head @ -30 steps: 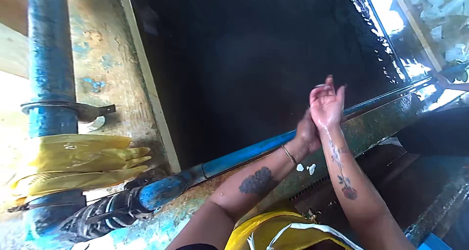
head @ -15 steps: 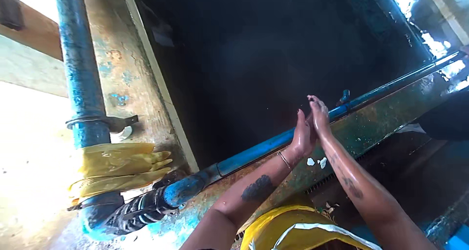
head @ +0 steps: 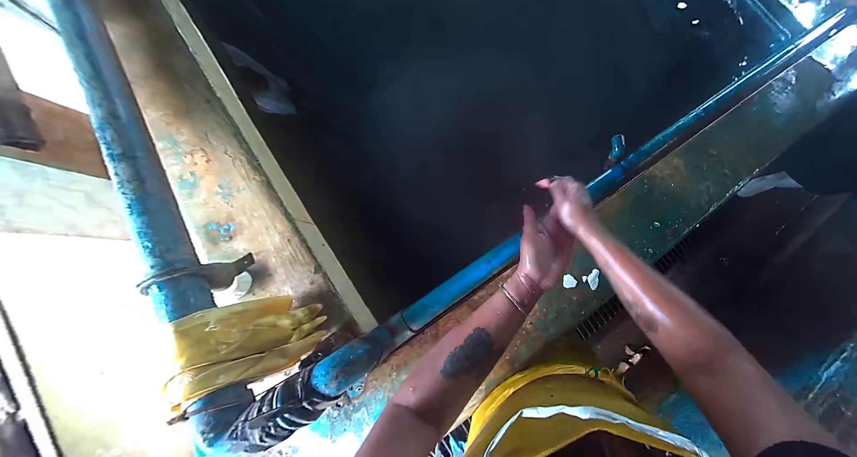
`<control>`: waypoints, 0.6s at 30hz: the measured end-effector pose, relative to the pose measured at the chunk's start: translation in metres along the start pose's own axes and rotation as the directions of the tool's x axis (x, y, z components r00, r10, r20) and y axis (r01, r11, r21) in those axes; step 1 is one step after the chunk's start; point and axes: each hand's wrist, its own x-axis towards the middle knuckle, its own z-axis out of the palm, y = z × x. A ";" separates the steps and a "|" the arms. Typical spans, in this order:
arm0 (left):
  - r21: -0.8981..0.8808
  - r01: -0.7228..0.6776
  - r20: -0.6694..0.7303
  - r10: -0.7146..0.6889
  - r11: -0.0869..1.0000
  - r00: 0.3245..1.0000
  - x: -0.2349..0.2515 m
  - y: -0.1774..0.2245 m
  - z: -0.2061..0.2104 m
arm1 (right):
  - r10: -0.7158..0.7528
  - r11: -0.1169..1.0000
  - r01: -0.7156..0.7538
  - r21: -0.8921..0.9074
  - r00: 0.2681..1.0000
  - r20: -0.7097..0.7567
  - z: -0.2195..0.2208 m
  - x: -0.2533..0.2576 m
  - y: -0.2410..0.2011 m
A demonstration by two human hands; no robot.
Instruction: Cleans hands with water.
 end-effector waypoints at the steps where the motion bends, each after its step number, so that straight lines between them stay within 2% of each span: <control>1: -0.058 -0.019 0.069 0.023 0.998 0.997 0.001 -0.002 0.004 | 0.062 0.960 -0.046 0.277 0.997 -0.050 -0.012 0.011 0.009; 2: -0.086 -0.034 0.093 0.042 0.996 0.995 0.001 0.001 0.008 | 0.115 0.852 -0.076 0.518 0.992 -0.043 -0.023 0.016 0.015; 4: -0.100 -0.078 0.036 0.082 0.992 0.996 0.002 0.007 0.008 | 0.143 0.596 -0.120 0.794 0.989 0.042 -0.040 0.008 0.024; 6: -0.140 -0.107 -0.069 0.098 0.984 0.993 0.005 0.010 0.003 | 0.154 0.421 -0.159 0.893 0.983 0.102 -0.045 -0.010 0.026; 7: -0.160 -0.096 -0.071 0.086 0.982 0.994 0.007 0.012 0.001 | 0.152 0.359 -0.182 0.915 0.979 0.135 -0.046 -0.019 0.026; 9: -0.256 -0.057 0.001 0.059 0.965 0.998 0.009 0.014 -0.004 | 0.148 0.256 -0.203 0.945 0.974 0.169 -0.046 -0.031 0.023; 10: -0.304 -0.037 0.045 0.053 0.952 0.998 0.009 0.014 -0.006 | 0.141 0.239 -0.199 0.950 0.975 0.169 -0.046 -0.035 0.019; 11: -0.330 -0.023 0.073 0.050 0.944 0.996 0.009 0.014 -0.007 | 0.124 0.267 -0.178 0.947 0.981 0.149 -0.044 -0.038 0.013; 12: -0.335 -0.018 0.082 0.049 0.942 0.995 0.011 0.013 -0.006 | 0.086 0.357 -0.129 0.925 0.991 0.105 -0.040 -0.043 0.005; 13: -0.321 -0.024 0.063 0.047 0.947 0.997 0.012 0.012 -0.003 | 0.012 0.523 -0.037 0.851 0.999 0.037 -0.033 -0.050 -0.005; 14: -0.285 -0.044 0.010 0.049 0.957 0.999 0.011 0.009 0.001 | -0.091 0.719 0.093 0.689 0.995 -0.039 -0.022 -0.060 -0.015; 15: -0.210 -0.071 -0.084 0.054 0.975 0.995 0.009 0.006 0.008 | -0.207 0.862 0.237 0.447 0.972 -0.115 -0.009 -0.067 -0.023; 16: -0.091 -0.075 -0.182 0.057 0.993 0.982 0.003 0.003 0.015 | -0.313 0.926 0.331 0.181 0.942 -0.123 0.000 -0.069 -0.028; 17: 0.000 -0.083 -0.231 0.081 0.997 0.970 0.000 -0.002 0.021 | -0.335 0.942 0.335 -0.011 0.936 -0.109 0.005 -0.067 -0.031; 18: 0.059 -0.084 -0.265 0.097 0.995 0.959 0.000 -0.006 0.024 | -0.251 0.967 0.246 -0.066 0.964 -0.085 0.003 -0.062 -0.031</control>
